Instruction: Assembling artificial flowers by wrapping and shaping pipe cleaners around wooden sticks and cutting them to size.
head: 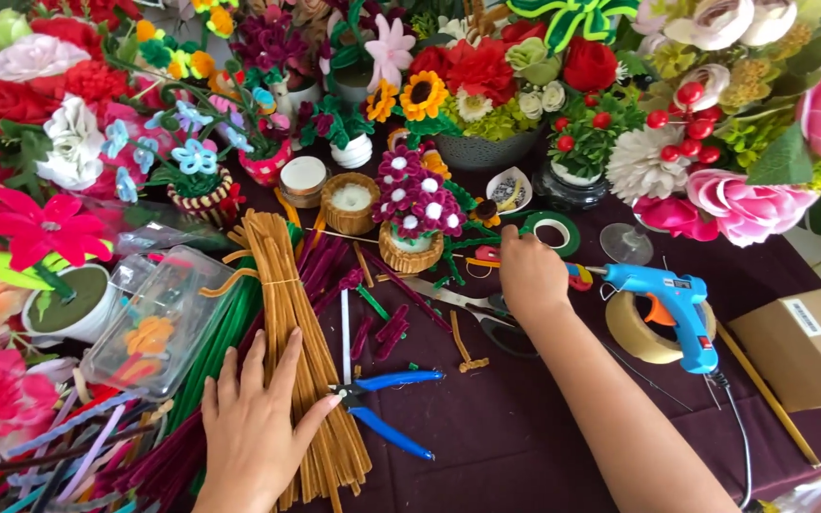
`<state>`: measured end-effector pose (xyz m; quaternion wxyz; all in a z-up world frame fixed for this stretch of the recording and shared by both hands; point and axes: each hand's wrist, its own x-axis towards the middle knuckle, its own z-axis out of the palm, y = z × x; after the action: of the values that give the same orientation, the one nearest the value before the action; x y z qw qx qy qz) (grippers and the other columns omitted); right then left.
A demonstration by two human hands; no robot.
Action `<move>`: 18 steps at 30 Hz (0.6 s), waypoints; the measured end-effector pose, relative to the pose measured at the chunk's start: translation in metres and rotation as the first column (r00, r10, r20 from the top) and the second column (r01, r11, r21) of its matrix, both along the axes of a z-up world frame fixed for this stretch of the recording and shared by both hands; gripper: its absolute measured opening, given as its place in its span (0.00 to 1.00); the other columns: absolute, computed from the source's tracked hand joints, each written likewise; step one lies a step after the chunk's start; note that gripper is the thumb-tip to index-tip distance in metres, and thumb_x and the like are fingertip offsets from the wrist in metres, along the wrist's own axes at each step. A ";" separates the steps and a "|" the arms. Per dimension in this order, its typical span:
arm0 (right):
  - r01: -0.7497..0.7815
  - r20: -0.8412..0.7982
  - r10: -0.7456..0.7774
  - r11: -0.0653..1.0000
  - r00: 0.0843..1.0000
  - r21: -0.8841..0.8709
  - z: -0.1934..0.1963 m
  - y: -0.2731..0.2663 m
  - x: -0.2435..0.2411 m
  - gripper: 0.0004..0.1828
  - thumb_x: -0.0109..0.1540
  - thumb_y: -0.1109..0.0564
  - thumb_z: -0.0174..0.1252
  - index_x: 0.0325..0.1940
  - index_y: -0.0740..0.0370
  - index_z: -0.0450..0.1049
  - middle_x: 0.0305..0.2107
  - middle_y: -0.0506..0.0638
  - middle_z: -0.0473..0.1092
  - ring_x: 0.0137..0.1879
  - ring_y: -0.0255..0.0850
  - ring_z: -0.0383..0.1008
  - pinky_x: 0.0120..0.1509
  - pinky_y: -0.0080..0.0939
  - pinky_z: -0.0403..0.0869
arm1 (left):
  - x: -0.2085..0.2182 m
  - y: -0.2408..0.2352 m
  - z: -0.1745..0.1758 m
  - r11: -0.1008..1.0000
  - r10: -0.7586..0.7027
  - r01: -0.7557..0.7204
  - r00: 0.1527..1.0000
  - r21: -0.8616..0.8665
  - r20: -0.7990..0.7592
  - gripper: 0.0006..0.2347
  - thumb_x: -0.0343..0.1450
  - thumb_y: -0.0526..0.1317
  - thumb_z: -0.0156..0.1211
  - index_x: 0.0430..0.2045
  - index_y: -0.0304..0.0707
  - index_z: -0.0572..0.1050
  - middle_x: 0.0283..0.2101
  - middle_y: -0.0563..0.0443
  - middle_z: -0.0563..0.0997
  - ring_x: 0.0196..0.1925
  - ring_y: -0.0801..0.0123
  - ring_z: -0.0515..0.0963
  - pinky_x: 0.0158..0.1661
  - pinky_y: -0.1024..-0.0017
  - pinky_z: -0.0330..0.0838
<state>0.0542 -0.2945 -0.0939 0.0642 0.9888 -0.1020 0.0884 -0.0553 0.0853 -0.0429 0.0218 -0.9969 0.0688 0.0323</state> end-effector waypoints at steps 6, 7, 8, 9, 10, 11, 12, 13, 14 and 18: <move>-0.037 0.053 0.035 0.998 0.998 0.044 -0.018 -0.008 0.010 0.12 0.55 0.71 0.60 0.39 0.62 0.72 0.31 0.55 0.72 0.28 0.54 0.79 0.23 0.49 0.77 | 0.000 0.001 -0.002 1.000 -0.003 0.003 1.000 -0.017 -0.007 0.39 0.65 0.74 0.42 0.73 0.71 0.46 0.74 0.47 0.53 0.74 0.40 0.52 0.64 0.40 0.54; -0.038 0.053 0.036 0.998 0.998 0.043 -0.010 -0.006 0.007 0.12 0.55 0.71 0.60 0.39 0.62 0.72 0.31 0.55 0.72 0.28 0.54 0.79 0.23 0.49 0.77 | -0.001 0.002 -0.003 1.000 -0.002 0.002 1.000 -0.017 -0.007 0.39 0.65 0.74 0.42 0.73 0.71 0.46 0.74 0.47 0.53 0.74 0.40 0.52 0.64 0.40 0.54; -0.024 0.039 0.024 1.000 0.999 -0.002 -0.001 -0.003 0.004 0.12 0.55 0.70 0.60 0.40 0.61 0.72 0.30 0.54 0.73 0.30 0.52 0.79 0.24 0.49 0.78 | -0.001 0.003 -0.004 1.000 -0.013 0.014 1.000 -0.020 0.022 0.39 0.65 0.74 0.42 0.73 0.70 0.47 0.73 0.46 0.54 0.73 0.39 0.53 0.63 0.40 0.55; -0.011 0.024 0.012 0.999 1.000 -0.049 0.007 -0.001 0.001 0.12 0.56 0.69 0.60 0.41 0.60 0.73 0.30 0.52 0.74 0.31 0.50 0.80 0.24 0.48 0.79 | -0.001 0.003 -0.006 0.999 -0.023 0.024 0.998 -0.022 0.051 0.39 0.65 0.74 0.42 0.72 0.70 0.48 0.73 0.46 0.55 0.73 0.39 0.53 0.63 0.40 0.55; -0.013 0.022 0.014 0.999 1.000 -0.050 0.016 -0.001 -0.004 0.12 0.56 0.69 0.60 0.41 0.60 0.73 0.30 0.52 0.74 0.31 0.50 0.80 0.24 0.48 0.79 | -0.001 0.003 -0.005 0.999 -0.021 0.022 0.999 -0.024 0.049 0.39 0.65 0.74 0.42 0.72 0.70 0.48 0.73 0.46 0.55 0.73 0.39 0.53 0.63 0.40 0.55; -0.019 0.074 0.024 0.997 0.997 -0.075 0.024 -0.001 -0.009 0.09 0.56 0.68 0.58 0.37 0.57 0.74 0.28 0.50 0.73 0.29 0.49 0.79 0.23 0.49 0.78 | -0.001 0.003 -0.005 0.999 -0.028 0.030 0.998 -0.020 0.060 0.39 0.65 0.74 0.42 0.72 0.69 0.48 0.73 0.46 0.55 0.73 0.39 0.54 0.63 0.40 0.56; -0.023 0.125 0.035 0.995 0.992 -0.099 0.032 -0.001 -0.014 0.09 0.56 0.67 0.57 0.32 0.54 0.75 0.25 0.47 0.72 0.27 0.48 0.78 0.22 0.49 0.78 | -0.002 0.003 -0.005 0.999 -0.036 0.037 0.997 -0.015 0.071 0.39 0.66 0.74 0.42 0.73 0.69 0.49 0.72 0.45 0.56 0.72 0.39 0.55 0.62 0.41 0.57; -0.027 0.123 0.039 0.995 0.992 -0.101 0.039 -0.003 -0.018 0.09 0.56 0.67 0.57 0.32 0.54 0.75 0.25 0.47 0.72 0.27 0.48 0.78 0.22 0.49 0.78 | -0.001 0.003 -0.005 0.999 -0.032 0.033 0.997 -0.017 0.070 0.39 0.66 0.74 0.42 0.73 0.69 0.49 0.72 0.45 0.56 0.72 0.39 0.55 0.62 0.41 0.57; -0.030 0.177 0.051 0.992 0.983 -0.119 0.045 -0.004 -0.022 0.07 0.55 0.65 0.57 0.30 0.54 0.75 0.25 0.48 0.71 0.30 0.49 0.76 0.21 0.49 0.76 | -0.001 0.003 -0.006 0.999 -0.032 0.033 0.997 -0.008 0.072 0.39 0.65 0.74 0.42 0.73 0.69 0.48 0.72 0.45 0.56 0.72 0.39 0.55 0.62 0.41 0.57; -0.064 0.342 0.061 0.998 0.938 -0.002 0.066 -0.008 -0.033 0.03 0.63 0.57 0.59 0.35 0.54 0.78 0.26 0.48 0.72 0.37 0.51 0.74 0.22 0.51 0.74 | -0.001 0.003 -0.007 0.999 -0.034 0.034 0.996 0.008 0.081 0.40 0.65 0.75 0.43 0.72 0.69 0.49 0.72 0.46 0.57 0.72 0.40 0.56 0.62 0.41 0.58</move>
<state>0.0208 -0.3028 -0.0278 0.0383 0.9614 -0.0808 0.2602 -0.0565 0.0885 -0.0499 0.0285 -0.9960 0.0846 -0.0083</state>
